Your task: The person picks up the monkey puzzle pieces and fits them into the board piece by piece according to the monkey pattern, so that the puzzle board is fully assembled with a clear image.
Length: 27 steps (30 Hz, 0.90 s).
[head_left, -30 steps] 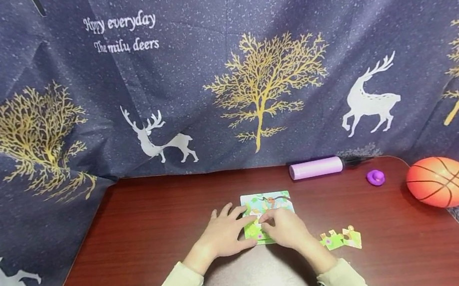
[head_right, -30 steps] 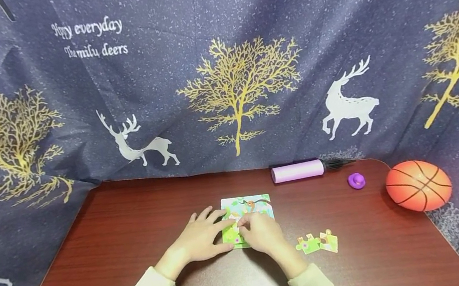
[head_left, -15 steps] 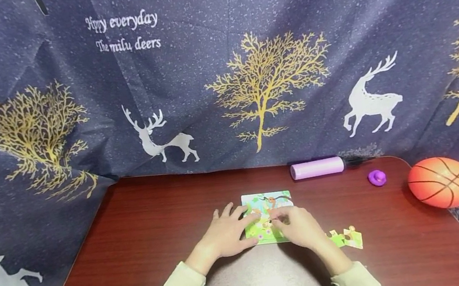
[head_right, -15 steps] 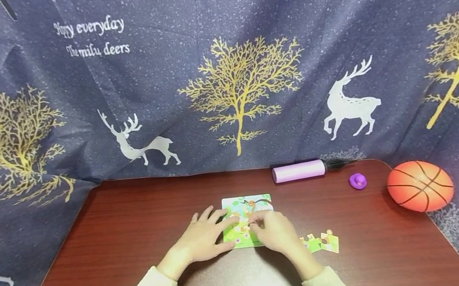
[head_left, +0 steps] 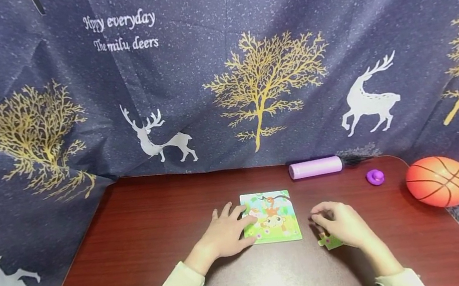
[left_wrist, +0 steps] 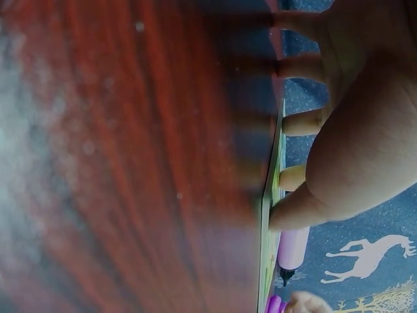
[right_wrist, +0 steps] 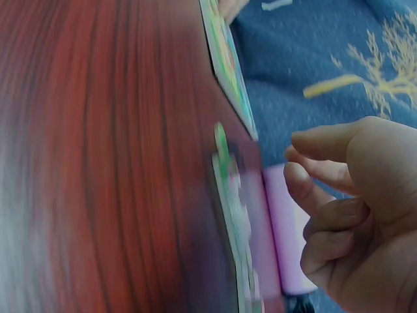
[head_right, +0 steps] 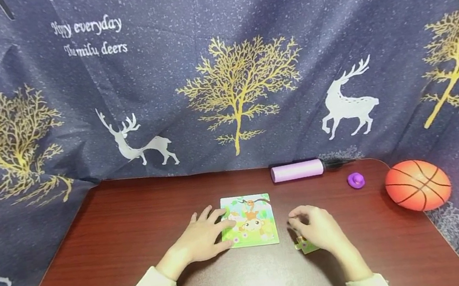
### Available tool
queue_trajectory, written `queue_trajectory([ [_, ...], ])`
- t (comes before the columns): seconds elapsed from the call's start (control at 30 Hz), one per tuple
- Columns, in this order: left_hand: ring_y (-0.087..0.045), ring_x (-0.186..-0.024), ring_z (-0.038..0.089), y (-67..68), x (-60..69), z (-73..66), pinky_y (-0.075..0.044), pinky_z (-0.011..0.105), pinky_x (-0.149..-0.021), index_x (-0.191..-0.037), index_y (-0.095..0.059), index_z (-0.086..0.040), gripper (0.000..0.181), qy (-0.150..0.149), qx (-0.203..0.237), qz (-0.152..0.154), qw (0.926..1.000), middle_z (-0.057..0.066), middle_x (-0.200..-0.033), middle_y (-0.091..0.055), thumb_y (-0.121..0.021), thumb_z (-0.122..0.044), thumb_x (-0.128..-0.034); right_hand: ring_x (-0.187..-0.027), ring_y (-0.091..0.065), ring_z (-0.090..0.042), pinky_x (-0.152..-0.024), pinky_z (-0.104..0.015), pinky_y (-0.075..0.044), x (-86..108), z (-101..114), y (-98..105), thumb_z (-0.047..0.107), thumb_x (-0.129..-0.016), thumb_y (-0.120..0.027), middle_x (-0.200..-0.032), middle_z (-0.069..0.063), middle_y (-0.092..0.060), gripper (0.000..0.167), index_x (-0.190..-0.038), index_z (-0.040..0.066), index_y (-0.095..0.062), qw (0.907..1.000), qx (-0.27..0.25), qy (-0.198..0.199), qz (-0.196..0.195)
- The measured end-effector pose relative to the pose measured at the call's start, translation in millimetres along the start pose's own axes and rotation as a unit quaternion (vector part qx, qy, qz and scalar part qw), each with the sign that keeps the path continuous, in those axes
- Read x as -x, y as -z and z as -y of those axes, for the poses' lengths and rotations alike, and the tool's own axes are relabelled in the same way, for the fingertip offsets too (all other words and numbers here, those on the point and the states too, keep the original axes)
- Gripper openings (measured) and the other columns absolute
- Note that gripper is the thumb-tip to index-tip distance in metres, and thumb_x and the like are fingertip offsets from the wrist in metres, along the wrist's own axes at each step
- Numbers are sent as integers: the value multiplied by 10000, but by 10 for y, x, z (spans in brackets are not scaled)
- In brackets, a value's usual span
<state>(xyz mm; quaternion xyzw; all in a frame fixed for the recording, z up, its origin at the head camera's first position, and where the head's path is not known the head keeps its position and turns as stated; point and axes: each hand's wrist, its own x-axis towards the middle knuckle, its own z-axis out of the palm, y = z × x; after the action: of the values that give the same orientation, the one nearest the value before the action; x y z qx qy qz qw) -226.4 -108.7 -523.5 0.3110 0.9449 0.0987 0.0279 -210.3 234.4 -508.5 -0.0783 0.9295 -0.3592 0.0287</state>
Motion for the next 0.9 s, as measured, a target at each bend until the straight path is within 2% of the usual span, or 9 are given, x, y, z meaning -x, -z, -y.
queue_trajectory([
  [0.2,-343,-1460,494,-7,-9,1,-330,757,-1064,-1478,-580,-325,506,20,-43,-14,10000,67,-1584,-430,-574,-534,-1017,-733,-637,-66,-694,-304,-499,81,-186,143,294,-937,-790,-774,122,-673,154,-1042,184,-766,9983,467,340,32],
  [0.37,-361,-1449,471,-11,-38,-6,-354,719,-1070,-1520,-548,-317,576,66,-178,1,9998,44,-1564,-442,-573,-568,-1002,-854,-626,-76,-764,-336,-520,138,-274,213,447,-785,-902,-895,122,-657,400,-1067,196,-768,9923,886,805,309],
  [0.5,-371,-1449,436,8,-75,-24,-351,707,-1076,-1494,-578,-306,582,94,-106,-18,9999,50,-1547,-452,-594,-588,-985,-853,-598,-82,-751,-319,-517,171,-319,262,452,-688,-956,-932,88,-625,537,-1099,175,-749,9872,986,1058,666],
  [0.67,-318,-1514,342,0,-114,-21,-284,695,-1136,-1462,-591,-277,585,94,79,-19,9999,52,-1611,-420,-619,-587,-968,-822,-573,-81,-711,-294,-504,195,-347,299,333,-652,-988,-929,70,-597,519,-1073,166,-735,9843,880,1227,911],
  [0.9,-286,-1535,284,-27,-159,-14,-259,591,-1198,-1555,-504,-263,690,80,-60,140,9999,45,-1651,-366,-579,-619,-969,-800,-550,-79,-691,-272,-479,201,-357,315,295,-671,-980,-899,59,-582,422,-981,194,-713,9865,704,1069,1024],
])
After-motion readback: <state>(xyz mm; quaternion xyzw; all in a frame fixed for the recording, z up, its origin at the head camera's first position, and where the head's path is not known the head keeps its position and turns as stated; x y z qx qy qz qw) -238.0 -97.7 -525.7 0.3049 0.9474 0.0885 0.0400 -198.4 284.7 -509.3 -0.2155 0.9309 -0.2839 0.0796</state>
